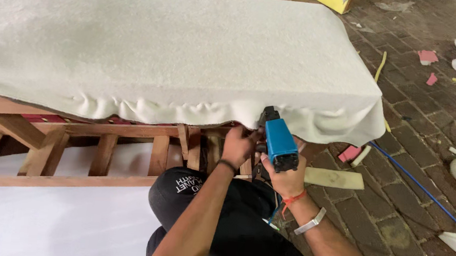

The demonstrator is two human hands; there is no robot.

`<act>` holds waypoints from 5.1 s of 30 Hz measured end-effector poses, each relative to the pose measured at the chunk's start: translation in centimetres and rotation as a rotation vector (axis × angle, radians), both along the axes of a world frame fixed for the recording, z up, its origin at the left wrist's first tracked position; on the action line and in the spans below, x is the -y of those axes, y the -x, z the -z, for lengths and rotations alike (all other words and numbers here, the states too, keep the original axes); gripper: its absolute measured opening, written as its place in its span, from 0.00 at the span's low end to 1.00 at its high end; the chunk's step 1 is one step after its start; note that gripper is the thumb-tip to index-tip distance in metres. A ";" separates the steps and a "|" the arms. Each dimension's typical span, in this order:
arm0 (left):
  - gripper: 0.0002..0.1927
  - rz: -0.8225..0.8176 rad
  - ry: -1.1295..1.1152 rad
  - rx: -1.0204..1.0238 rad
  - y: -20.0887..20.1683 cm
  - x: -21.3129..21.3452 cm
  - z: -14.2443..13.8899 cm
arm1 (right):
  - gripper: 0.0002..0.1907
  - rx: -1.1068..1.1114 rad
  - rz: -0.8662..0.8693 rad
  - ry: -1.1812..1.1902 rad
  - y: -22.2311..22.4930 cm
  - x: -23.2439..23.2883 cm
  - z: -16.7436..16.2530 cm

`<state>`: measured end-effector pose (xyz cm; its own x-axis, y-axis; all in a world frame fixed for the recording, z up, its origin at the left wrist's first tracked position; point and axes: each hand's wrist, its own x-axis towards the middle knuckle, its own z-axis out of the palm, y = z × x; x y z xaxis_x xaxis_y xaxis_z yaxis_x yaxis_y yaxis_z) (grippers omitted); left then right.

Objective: The person staples beige fabric onto a wooden furniture frame using a pneumatic staple gun. They pull and smooth the fabric, fold edges, and drive staples along the frame's perimeter to secure the material.

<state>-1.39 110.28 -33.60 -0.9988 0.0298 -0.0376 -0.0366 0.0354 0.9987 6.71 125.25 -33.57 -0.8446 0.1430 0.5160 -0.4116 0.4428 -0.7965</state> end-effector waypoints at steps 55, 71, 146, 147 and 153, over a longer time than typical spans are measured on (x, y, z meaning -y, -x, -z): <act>0.19 -0.617 1.257 -1.051 0.3 4.7 -16.2 | 0.10 -0.081 -0.088 -0.025 -1.2 -4.1 -0.3; 0.15 -0.638 1.254 -1.115 1.2 4.8 -13.6 | 0.21 0.070 0.026 0.204 -3.2 -11.4 1.3; 0.47 -0.043 1.620 0.094 26.2 25.1 -25.5 | 0.37 0.195 -0.282 -0.869 47.8 4.9 -20.1; 0.47 -0.071 1.586 0.055 26.2 25.1 -25.2 | 0.34 0.211 -0.249 -0.844 48.4 2.5 -19.8; 0.46 -0.094 1.615 0.048 26.5 24.8 -24.4 | 0.25 0.280 0.131 -0.856 49.5 -10.2 -19.0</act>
<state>-27.91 85.44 -9.23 -0.9918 -0.1274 0.0028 -0.1273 0.9888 -0.0781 -42.75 135.40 -14.61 -0.9589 -0.0914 0.2684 -0.1577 0.9587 -0.2368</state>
